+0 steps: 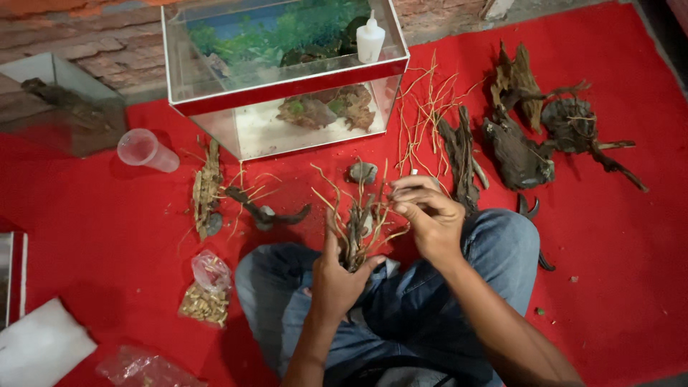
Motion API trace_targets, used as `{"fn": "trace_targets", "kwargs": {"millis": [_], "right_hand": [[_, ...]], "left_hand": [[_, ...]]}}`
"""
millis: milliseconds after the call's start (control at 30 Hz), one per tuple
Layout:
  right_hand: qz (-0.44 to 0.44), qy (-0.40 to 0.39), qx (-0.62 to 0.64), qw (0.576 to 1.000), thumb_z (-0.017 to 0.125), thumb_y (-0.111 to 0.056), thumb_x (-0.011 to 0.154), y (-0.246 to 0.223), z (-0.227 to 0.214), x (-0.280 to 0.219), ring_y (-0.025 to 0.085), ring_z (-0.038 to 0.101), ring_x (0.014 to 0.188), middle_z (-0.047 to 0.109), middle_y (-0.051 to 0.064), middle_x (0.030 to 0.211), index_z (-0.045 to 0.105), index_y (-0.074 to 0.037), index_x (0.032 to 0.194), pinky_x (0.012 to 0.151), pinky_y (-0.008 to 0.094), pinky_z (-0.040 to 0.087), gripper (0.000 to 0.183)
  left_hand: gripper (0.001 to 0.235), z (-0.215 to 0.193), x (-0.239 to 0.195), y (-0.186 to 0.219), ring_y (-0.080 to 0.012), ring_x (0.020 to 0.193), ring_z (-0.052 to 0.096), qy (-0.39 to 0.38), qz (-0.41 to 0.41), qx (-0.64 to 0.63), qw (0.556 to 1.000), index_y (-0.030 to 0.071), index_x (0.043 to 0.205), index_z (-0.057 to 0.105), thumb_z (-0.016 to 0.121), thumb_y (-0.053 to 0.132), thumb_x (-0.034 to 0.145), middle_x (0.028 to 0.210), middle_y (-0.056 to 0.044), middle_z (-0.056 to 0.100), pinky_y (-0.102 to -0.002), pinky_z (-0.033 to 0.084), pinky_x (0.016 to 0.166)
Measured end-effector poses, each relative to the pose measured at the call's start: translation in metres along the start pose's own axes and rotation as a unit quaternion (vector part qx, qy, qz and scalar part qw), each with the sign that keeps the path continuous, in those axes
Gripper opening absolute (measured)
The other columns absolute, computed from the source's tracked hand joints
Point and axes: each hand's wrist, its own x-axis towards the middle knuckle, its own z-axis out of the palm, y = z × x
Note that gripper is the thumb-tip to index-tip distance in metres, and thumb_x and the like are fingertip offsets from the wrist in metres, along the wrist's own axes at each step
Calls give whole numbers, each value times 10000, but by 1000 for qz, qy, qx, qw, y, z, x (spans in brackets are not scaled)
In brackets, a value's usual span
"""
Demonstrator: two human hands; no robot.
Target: The person sits on a red carpet and assembles a driftwood structure using glue and thin twigs. They apply glue to the wood, attach smaller branches, and use pliers to trim excess material.
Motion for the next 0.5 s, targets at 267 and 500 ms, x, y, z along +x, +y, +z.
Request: {"fn": "trace_targets", "kwargs": {"millis": [267,500], "right_hand": [[-5,3,16,1000,670,-24,739,-5,0,-3,270,625,781,618,205,838,641,12,760,703,343,498,51],[-4,7,31,999,667,-37,743,-7,0,-4,260,625,775,612,212,856,644,13,769,695,328,506,60]], "left_hand": [[999,2,-4,-7,-269,799,679,28,74,-26,997,80,1385,252,814,187,566,972,-60,692,-345,559,644],[1058,3,-7,-1,-231,763,689,40,89,-46,994,66,1402,196,827,156,557,959,-67,692,-298,568,596]]}}
